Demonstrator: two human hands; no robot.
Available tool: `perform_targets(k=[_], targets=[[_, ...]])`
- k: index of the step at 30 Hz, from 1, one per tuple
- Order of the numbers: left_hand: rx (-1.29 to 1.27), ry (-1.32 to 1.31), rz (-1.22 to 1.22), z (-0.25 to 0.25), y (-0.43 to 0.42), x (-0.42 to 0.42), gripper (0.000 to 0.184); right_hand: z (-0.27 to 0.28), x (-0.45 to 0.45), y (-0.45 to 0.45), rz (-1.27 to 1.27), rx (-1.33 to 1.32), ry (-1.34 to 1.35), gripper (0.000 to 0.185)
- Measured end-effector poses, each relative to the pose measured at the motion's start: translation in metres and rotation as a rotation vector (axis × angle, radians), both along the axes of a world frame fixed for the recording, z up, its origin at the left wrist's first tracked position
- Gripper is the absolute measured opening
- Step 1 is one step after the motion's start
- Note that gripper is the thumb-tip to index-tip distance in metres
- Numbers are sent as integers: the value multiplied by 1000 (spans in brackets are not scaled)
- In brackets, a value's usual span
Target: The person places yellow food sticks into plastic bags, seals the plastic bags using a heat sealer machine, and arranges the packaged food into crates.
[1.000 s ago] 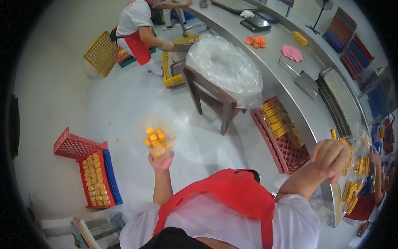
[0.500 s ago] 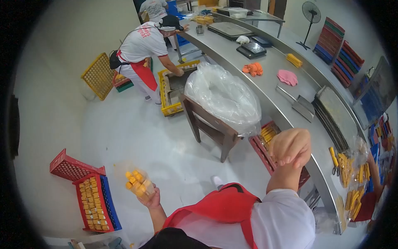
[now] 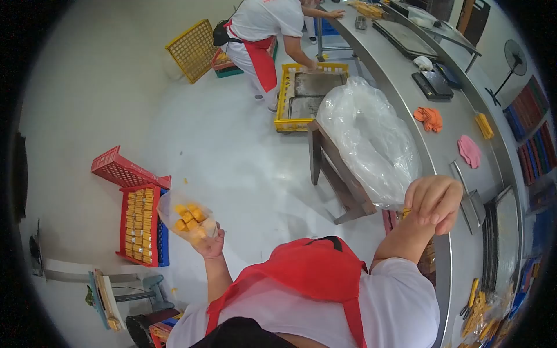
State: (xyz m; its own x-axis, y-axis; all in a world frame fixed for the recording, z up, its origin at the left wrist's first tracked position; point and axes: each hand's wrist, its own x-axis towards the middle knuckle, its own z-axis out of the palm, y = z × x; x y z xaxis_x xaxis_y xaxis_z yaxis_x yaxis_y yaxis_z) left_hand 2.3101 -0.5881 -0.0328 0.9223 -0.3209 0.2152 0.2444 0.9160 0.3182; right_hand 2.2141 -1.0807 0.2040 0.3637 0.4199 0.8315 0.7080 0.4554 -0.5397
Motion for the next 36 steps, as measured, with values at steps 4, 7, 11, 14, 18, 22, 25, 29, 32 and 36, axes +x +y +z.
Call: perform_targets(k=[4, 7, 11, 14, 18, 22, 25, 29, 32, 36], targets=[[-5, -11, -78, 4, -6, 20, 57, -3, 18, -1, -60, -28, 17, 21], [-1, 49, -98, -4, 5, 53, 59, 0, 31, 12, -100, 5, 8, 22], [-15, 94, -179, -16, 27, 124, 62, -3, 46, 47, -233, 22, 20, 22], [-27, 270, -151, 3, 31, 174, 54, -2, 59, 83, -313, 29, 54, 22], [26, 95, -282, 10, 39, 244, 57, 16, 69, 129, -455, 40, 75, 20], [7, -20, -417, -10, 46, 297, 62, 26, 81, 156, -498, -5, 92, 20], [-30, -74, -458, -10, 41, 304, 61, 28, 84, 174, -536, -24, 120, 20], [-79, -25, -468, -16, 43, 299, 59, 30, 93, 181, -559, -14, 131, 19], [3, -15, -366, -14, 65, 288, 58, 15, 98, 174, -524, 35, 168, 19], [-39, 200, -156, 28, 95, 268, 52, -35, 128, 171, -603, 363, 276, 17]])
